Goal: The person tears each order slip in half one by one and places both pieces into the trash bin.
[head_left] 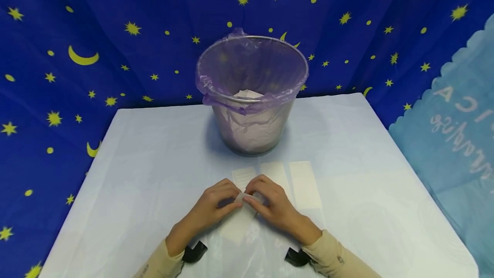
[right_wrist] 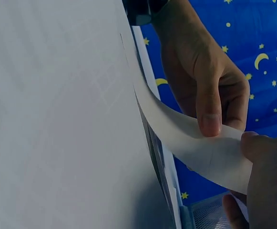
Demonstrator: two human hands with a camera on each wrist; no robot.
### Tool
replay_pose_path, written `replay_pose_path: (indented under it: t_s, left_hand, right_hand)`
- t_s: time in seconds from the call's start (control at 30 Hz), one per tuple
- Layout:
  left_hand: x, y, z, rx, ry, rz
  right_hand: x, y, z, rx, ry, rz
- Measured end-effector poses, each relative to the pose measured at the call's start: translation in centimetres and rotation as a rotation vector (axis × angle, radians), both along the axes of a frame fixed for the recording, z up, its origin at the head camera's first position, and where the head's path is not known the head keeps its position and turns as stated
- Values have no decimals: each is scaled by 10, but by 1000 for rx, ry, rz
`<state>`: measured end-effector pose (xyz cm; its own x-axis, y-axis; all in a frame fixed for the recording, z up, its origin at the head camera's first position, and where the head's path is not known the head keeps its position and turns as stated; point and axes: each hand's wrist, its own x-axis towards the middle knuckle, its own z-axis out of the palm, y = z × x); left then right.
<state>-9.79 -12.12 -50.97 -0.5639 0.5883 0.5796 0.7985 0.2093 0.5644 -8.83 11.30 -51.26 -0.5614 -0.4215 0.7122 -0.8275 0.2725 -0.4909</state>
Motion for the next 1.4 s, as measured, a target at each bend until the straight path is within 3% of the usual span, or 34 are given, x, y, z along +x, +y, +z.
replay_pose_path:
  t_s: [0.23,0.73,1.03,1.4]
  left_hand:
    - [2,2,-1,4,-9,4]
    - [-1,-2,-1,58,-19,58]
    - [2,0,1,84,-14,82]
    - [0,-1,5,228,25,173]
  right_hand:
    - [0,0,-1,-35,54,16]
    - [-3,1,2,-153,83,-115]
    - [-1,4,2,-227,17,-187]
    - [2,5,4,-265,-48,-238]
